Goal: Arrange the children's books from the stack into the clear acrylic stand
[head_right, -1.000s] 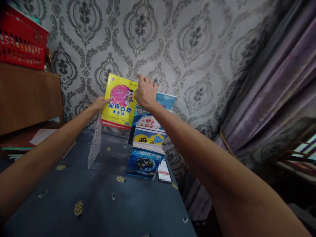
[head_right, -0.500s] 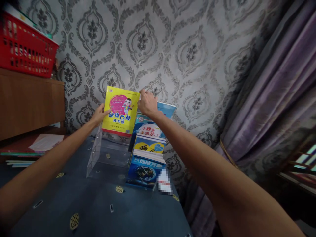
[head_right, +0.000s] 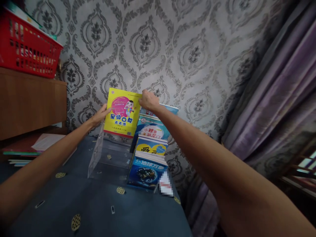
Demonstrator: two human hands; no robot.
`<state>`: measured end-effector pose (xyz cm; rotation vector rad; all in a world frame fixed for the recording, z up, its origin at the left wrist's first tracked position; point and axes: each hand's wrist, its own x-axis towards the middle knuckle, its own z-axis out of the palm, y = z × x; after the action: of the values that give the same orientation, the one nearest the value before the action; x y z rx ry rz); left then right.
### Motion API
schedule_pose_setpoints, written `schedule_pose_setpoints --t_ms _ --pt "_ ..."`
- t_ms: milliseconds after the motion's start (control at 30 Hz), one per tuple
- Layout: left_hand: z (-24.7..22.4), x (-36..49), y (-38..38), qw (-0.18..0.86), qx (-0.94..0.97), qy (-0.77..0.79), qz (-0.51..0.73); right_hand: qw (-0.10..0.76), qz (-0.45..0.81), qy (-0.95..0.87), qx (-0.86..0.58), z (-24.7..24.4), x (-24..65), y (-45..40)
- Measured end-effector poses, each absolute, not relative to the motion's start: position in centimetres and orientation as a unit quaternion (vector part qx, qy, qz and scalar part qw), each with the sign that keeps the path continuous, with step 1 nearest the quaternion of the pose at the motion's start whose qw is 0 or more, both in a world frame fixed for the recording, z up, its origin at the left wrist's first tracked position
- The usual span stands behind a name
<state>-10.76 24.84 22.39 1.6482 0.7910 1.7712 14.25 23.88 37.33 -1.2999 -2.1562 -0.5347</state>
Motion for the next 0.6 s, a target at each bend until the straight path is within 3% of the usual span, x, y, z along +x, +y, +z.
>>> schedule_pose_setpoints --t_ms 233,600 --pt "22.2 -10.7 25.1 0.341 0.596 0.286 0.669 0.247 -0.140 -0.869 -0.405 38.5 15.1 23.0" --pt "22.3 -10.2 24.3 0.316 0.616 0.279 0.666 0.251 -0.118 -0.879 -0.387 38.3 15.5 21.6"
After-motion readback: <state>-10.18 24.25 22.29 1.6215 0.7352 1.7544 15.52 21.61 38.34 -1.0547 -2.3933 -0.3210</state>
